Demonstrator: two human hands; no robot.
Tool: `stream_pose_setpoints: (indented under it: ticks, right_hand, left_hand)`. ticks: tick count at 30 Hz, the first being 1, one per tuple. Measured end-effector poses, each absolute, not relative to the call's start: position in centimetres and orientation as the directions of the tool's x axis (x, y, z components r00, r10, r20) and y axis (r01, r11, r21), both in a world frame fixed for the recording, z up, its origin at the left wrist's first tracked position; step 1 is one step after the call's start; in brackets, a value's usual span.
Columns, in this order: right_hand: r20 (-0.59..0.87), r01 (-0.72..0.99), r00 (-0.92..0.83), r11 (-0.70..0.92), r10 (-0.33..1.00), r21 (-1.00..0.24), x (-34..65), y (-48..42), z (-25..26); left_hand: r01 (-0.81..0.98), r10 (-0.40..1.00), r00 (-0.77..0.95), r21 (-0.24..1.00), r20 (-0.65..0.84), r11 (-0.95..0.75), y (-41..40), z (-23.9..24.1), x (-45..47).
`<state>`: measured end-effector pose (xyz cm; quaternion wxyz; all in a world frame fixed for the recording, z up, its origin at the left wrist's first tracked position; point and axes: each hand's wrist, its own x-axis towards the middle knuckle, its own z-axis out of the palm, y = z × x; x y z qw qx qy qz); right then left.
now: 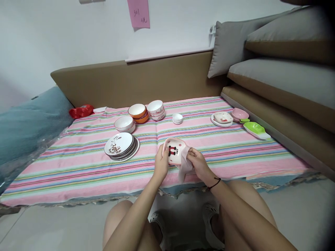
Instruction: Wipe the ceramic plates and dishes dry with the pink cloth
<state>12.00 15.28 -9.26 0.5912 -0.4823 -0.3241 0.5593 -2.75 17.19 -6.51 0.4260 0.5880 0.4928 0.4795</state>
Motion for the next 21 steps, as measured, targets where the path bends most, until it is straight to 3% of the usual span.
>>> stream_pose_setpoints:
  ticks: [4, 13, 16, 18, 21]
  right_hand:
    - [-0.152, -0.335, 0.174, -0.086, 0.973, -0.938, 11.7, 15.4, -9.1]
    - [-0.012, -0.159, 0.316, 0.041, 0.949, -0.987, 14.0, 16.2, -8.6]
    - [0.218, 0.114, 0.279, 0.193, 0.935, -0.975, 14.2, 16.0, -8.5]
    - [0.397, 0.338, 0.172, 0.324, 0.902, -0.884, 14.1, 15.7, -8.3]
    - [0.506, 0.461, 0.030, 0.438, 0.862, -0.772, 13.7, 15.4, -8.2]
  left_hand:
    - [0.159, 0.993, 0.037, 0.980, 0.115, -0.120, 17.6, -6.5, -3.0]
    - [0.325, 0.950, 0.292, 0.922, 0.111, -0.208, 17.2, -5.8, -3.3]
    - [0.401, 0.930, 0.351, 0.881, 0.107, -0.253, 17.1, -5.5, -3.6]
    - [0.460, 0.908, 0.410, 0.839, 0.089, -0.290, 16.9, -5.3, -3.8]
    - [0.524, 0.867, 0.494, 0.775, 0.062, -0.354, 16.6, -5.0, -4.1]
